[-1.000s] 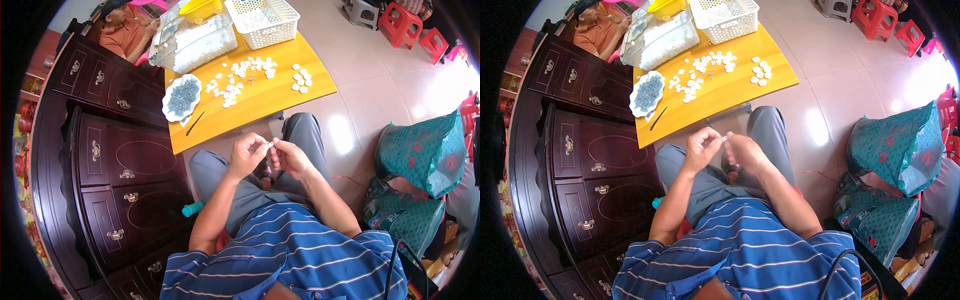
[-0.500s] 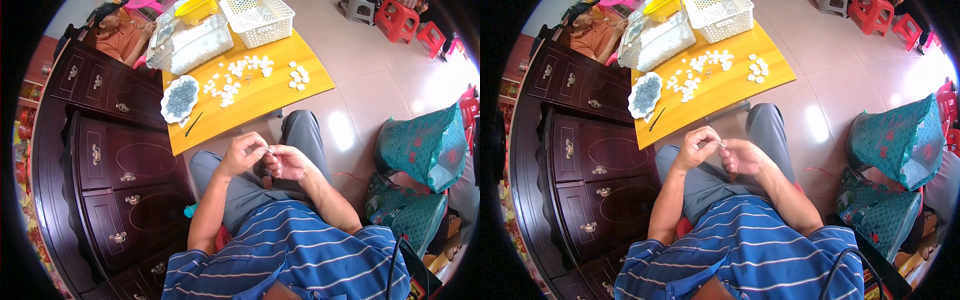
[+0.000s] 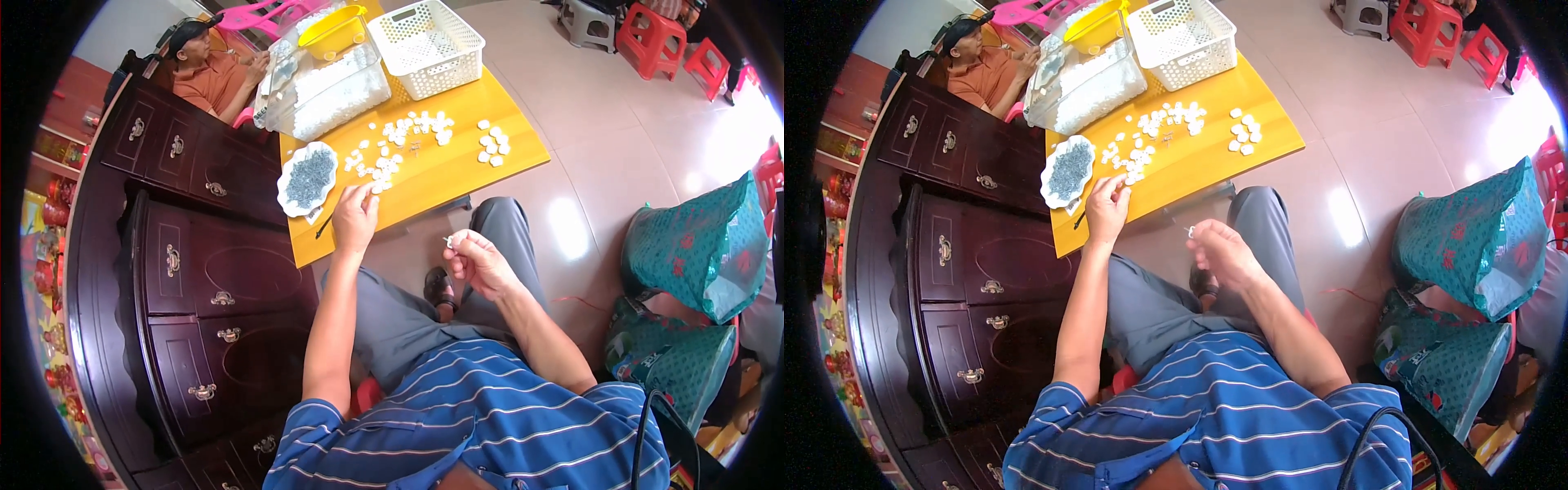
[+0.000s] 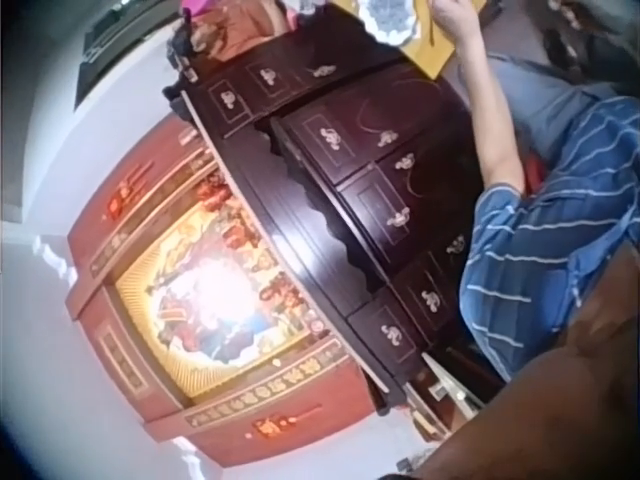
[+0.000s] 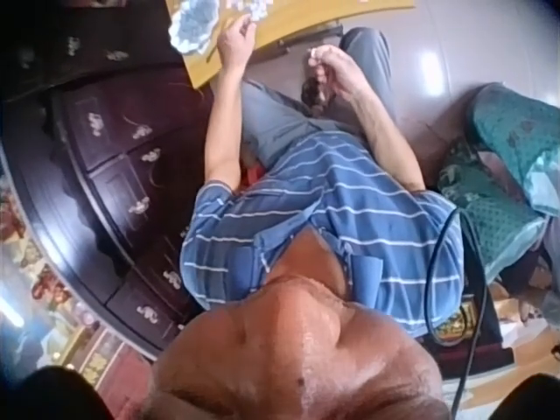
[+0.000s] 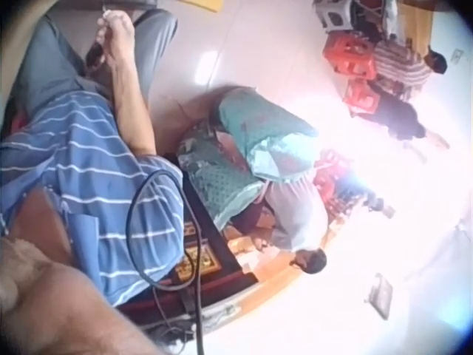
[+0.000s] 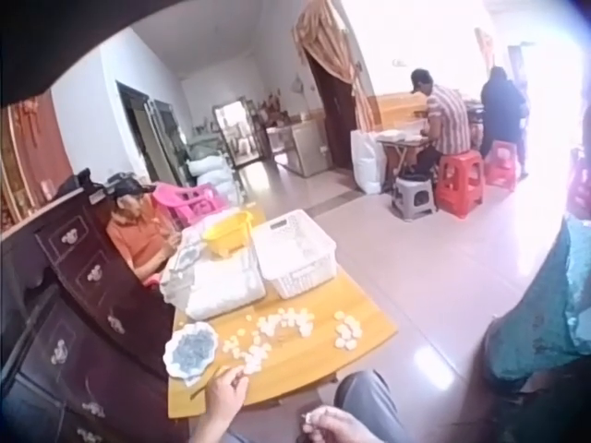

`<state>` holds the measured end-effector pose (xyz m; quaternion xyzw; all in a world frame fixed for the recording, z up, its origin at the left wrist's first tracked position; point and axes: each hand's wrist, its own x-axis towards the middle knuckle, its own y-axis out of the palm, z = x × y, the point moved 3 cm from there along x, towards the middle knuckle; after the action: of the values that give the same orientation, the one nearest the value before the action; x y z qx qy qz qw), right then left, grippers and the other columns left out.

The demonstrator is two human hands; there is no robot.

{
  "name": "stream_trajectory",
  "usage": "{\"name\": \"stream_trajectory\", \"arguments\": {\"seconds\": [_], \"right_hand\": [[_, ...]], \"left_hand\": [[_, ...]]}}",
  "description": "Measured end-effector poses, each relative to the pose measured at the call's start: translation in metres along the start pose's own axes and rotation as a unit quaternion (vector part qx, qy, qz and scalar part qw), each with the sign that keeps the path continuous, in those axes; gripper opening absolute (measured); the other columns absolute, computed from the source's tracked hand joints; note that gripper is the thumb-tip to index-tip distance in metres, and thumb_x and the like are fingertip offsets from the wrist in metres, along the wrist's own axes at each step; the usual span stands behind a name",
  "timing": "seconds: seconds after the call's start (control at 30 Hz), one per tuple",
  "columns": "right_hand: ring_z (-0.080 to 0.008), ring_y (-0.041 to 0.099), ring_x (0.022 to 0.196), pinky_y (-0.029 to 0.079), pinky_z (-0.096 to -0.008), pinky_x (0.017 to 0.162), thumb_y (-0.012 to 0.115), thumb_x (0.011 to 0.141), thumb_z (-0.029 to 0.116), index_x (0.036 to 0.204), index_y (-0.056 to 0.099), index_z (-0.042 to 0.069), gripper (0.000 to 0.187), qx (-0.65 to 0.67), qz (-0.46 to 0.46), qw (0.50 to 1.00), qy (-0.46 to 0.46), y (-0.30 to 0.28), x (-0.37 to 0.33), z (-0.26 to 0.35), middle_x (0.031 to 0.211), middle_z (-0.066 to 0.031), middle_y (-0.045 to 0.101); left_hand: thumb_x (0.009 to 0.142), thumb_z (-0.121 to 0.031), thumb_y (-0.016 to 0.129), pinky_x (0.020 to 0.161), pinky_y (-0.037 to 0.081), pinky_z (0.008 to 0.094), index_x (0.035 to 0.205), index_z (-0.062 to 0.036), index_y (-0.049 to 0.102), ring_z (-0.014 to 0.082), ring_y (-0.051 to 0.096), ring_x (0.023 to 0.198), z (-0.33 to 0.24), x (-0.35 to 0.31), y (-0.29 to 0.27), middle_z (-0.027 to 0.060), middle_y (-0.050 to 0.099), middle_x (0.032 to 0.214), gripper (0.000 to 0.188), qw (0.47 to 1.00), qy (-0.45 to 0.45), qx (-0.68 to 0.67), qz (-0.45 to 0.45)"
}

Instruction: Assembling small plastic components by manually inserting metal pins.

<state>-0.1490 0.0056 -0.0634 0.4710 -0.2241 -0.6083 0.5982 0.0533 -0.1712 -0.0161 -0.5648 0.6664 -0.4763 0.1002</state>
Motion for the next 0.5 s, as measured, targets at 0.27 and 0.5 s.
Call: {"name": "stream_trajectory", "arguments": {"seconds": [0.27,0.5], "right_hand": [[-0.0099,0.065,0.067,0.054,-0.0233,0.063,0.064,0.102,0.016,0.101,0.067,0.008,0.008,-0.011,-0.007,0.999,-0.039,-0.001,0.001,0.003,0.088,-0.0037,0.073],[-0.0102,0.066,0.069,0.055,-0.0232,0.064,0.064,0.103,0.017,0.101,0.067,0.009,0.009,-0.003,0.001,0.999,-0.037,-0.001,0.002,0.001,0.087,-0.0029,0.072]], "left_hand": [[0.09,-0.012,0.073,0.069,0.053,0.0374,0.103,-0.0073,0.075,0.0292,0.066,0.073,0.014,0.005,0.01,0.0109,0.068,0.09,0.014,0.992,0.098,0.081,-0.021],[0.1,-0.014,0.063,0.065,0.055,0.0381,0.106,-0.0029,0.069,0.03,0.071,0.07,0.012,-0.021,0.005,0.0134,0.072,0.082,0.014,0.995,0.054,0.081,-0.002]]}}
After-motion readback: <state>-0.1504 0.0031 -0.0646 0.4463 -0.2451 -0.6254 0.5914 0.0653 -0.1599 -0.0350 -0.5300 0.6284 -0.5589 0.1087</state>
